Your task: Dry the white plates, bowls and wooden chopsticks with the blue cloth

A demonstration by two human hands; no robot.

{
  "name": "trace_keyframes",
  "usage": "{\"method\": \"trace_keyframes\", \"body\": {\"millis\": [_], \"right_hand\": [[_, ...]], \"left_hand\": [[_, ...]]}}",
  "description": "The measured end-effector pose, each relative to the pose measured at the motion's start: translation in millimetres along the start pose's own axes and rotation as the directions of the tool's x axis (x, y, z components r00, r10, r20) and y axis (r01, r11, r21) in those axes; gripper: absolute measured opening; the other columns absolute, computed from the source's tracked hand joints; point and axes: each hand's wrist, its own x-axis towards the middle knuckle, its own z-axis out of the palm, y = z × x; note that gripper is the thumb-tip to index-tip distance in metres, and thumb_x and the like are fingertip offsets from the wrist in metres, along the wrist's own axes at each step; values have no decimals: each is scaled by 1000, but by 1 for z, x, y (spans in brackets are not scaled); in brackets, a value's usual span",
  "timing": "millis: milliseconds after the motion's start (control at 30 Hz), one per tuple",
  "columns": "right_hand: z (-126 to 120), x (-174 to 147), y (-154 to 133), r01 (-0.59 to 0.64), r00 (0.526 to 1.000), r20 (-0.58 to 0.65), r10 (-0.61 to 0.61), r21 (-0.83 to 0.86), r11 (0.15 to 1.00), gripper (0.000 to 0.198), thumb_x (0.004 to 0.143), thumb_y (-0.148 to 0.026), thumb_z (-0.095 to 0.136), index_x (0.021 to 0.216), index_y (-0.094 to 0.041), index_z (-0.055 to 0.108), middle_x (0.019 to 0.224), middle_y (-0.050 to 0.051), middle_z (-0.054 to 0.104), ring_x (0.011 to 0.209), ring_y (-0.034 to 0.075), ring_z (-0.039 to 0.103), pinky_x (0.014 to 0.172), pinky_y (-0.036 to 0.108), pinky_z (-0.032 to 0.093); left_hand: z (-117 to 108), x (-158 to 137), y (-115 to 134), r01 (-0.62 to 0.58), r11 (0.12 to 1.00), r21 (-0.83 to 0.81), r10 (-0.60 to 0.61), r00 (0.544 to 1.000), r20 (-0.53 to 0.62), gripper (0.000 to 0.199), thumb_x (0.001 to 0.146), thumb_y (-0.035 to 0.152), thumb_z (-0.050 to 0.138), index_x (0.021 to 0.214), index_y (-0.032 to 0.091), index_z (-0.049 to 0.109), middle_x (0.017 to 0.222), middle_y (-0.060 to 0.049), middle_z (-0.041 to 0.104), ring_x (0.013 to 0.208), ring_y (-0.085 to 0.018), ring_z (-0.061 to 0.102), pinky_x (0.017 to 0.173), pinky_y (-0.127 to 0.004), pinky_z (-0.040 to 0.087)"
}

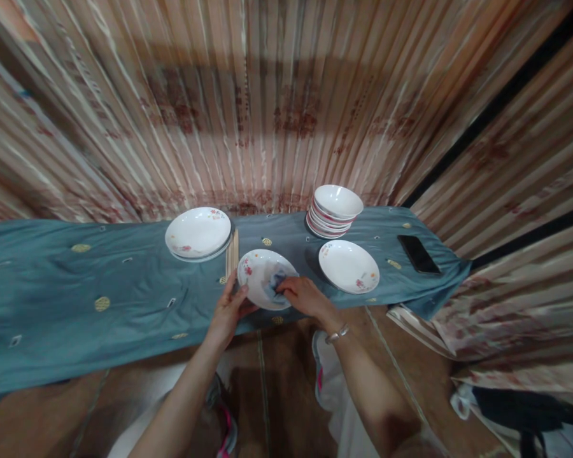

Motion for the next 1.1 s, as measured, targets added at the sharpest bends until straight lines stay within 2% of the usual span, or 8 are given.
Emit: {"method": "trace_keyframes", "body": {"millis": [133,267,433,600,667,833,967,1100], "right_hand": [[-1,1,-12,28,997,60,-39,171,985,33,79,-7,45,88,-20,74,95,3,74,90,16,67,86,25,46],[6,7,-20,64,994,58,-93,378,924,32,78,-6,45,90,-18,73,93,2,73,87,14,66,82,24,47],[20,20,-21,174,981,-36,-190,592,787,32,80,-8,45,99,-16,70,100,3,70,94,15,63,87,27,47],[26,34,-24,208,978,-129,-164,661,721,32,86,-16,45,112,-19,65,119,6,62,104,15,60,88,27,49],[25,39,-24,227,973,-173,-152,623,748,35,87,-15,44,116,-20,62,125,6,58,111,16,57,95,30,46],[18,44,-13,196,952,-290,-96,340,920,40,85,-9,43,121,-18,59,136,9,51,128,17,45,113,36,31],[14,40,-5,117,955,-288,-73,142,983,43,85,-5,39,124,-13,56,140,13,47,132,19,42,113,36,31],[8,30,-6,-4,970,-245,3,-3,1000,42,87,-5,39,125,-15,55,139,13,49,128,20,47,109,35,37]], "left_hand": [[2,0,1,-46,998,48,45,999,11,88,61,37,81,140,28,43,108,-6,69,75,-18,66,59,-28,58],[5,-2,5,-50,995,85,49,999,13,99,56,43,83,142,24,40,94,-6,72,72,-18,65,57,-27,56],[7,-5,8,-88,982,167,83,996,37,102,54,48,82,142,20,40,78,-2,70,68,-16,63,57,-26,55],[9,-7,9,-131,969,207,115,989,89,103,55,47,81,143,16,39,72,0,67,66,-15,61,59,-26,55],[9,-9,9,-149,966,209,127,985,115,100,57,44,81,143,17,38,70,2,66,62,-13,59,60,-26,55],[11,-14,7,-170,971,167,138,973,185,97,61,38,80,145,17,35,78,-2,68,68,-14,60,60,-25,53],[13,-18,7,-165,974,157,133,971,197,96,62,38,79,144,17,35,80,-3,69,67,-13,60,62,-25,53],[11,-19,7,-165,974,154,133,972,195,96,63,38,79,145,17,35,80,-3,69,67,-14,60,62,-25,53]]}}
